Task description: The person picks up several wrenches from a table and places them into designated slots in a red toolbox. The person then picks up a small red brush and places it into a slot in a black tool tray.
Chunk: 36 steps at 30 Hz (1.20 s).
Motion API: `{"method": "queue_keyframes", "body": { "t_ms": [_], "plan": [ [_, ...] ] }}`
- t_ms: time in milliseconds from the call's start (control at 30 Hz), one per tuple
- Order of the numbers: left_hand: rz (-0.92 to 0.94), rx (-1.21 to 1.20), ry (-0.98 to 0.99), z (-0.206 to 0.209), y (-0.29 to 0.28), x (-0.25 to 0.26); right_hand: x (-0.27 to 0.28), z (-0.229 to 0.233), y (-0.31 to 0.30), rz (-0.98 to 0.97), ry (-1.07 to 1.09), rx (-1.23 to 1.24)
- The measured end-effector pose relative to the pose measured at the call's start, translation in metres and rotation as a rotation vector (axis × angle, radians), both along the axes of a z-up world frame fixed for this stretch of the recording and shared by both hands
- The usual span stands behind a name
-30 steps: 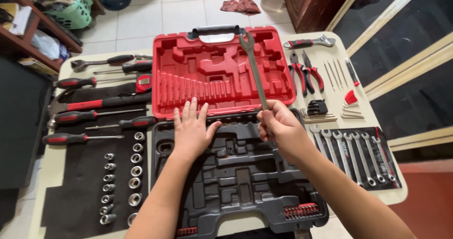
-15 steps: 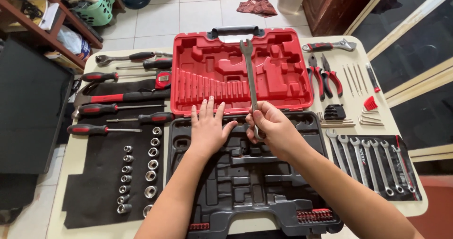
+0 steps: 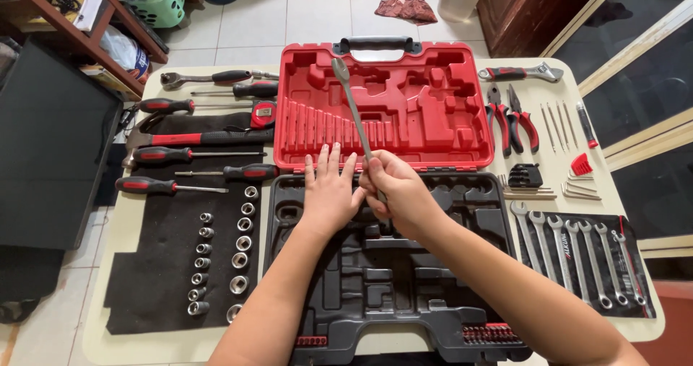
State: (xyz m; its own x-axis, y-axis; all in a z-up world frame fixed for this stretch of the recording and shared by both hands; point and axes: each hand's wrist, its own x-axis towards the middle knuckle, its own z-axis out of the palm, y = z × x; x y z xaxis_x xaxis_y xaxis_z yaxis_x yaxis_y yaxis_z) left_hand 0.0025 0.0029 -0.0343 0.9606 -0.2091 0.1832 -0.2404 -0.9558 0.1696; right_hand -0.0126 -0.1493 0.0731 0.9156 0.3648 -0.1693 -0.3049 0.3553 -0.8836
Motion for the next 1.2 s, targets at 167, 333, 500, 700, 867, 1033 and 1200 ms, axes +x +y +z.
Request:
{"method": "queue_keyframes", "body": {
  "t_ms": [167, 333, 500, 700, 867, 1033, 1200],
  "plan": [
    [-0.005, -0.005, -0.057, -0.008, -0.002, 0.000, 0.011, -0.016, 0.016, 0.035, 0.023, 0.044],
    [-0.048, -0.074, -0.103, -0.007, -0.003, 0.000, 0.020, -0.015, 0.024, 0.018, 0.093, 0.068],
    [-0.040, -0.047, -0.110, -0.016, -0.004, 0.002, 0.035, -0.022, 0.032, -0.042, 0.053, 0.005],
    [-0.043, -0.067, -0.040, 0.005, -0.007, -0.002, 0.050, -0.013, 0.042, -0.027, 0.043, -0.113],
    [-0.046, -0.101, -0.032, -0.011, -0.007, 0.003, 0.060, -0.021, 0.060, -0.035, 0.016, -0.125],
    [-0.065, -0.093, -0.088, -0.035, -0.007, 0.007, 0.069, -0.021, 0.064, -0.034, 0.070, -0.174],
    [-0.059, -0.100, -0.216, -0.024, -0.007, 0.003, 0.063, 0.010, 0.063, 0.099, 0.257, -0.058]
  ]
}}
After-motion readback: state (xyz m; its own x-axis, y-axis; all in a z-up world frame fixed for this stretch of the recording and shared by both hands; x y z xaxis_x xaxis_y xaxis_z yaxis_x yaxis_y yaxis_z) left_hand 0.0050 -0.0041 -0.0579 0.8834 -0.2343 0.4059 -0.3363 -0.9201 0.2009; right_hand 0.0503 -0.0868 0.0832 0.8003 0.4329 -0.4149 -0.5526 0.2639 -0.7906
